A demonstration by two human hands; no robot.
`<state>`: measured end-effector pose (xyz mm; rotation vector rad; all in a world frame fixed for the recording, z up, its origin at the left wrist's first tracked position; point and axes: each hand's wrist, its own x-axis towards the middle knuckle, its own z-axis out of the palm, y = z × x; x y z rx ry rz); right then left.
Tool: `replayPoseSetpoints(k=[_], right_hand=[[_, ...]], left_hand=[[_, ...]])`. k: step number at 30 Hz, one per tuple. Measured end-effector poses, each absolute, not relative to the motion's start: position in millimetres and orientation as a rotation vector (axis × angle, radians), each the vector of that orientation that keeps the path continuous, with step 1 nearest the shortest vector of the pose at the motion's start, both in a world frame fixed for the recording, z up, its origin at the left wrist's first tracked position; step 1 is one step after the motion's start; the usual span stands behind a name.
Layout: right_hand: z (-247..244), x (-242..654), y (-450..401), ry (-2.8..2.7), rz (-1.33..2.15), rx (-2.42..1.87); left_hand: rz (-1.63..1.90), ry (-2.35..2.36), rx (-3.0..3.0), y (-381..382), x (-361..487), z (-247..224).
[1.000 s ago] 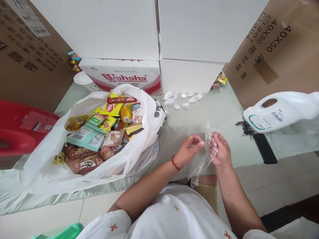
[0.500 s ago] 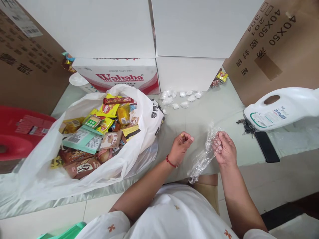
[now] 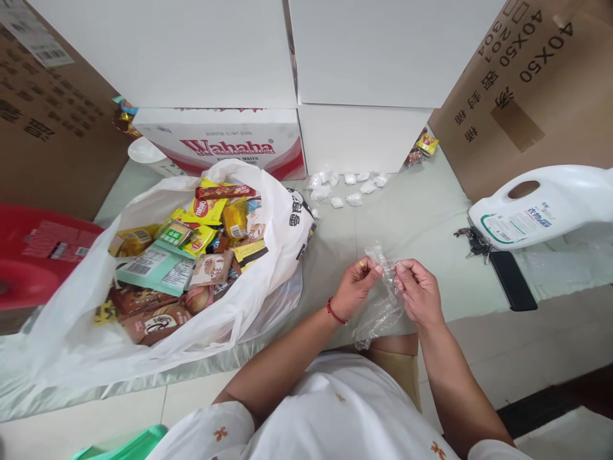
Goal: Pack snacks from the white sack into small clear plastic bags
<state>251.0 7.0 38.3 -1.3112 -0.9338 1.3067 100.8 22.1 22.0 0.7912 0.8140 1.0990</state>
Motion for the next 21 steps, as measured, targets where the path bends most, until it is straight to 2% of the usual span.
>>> replayPoseSetpoints(k=[12,21], right_hand=[[51,276,14,-0.796,1.226,-1.278],[42,295,46,-0.725,1.471,-1.353]], left_hand=[[1.211,0.716,0.625,23,62,11],[1.061,0.596,0.464,17,52,19]])
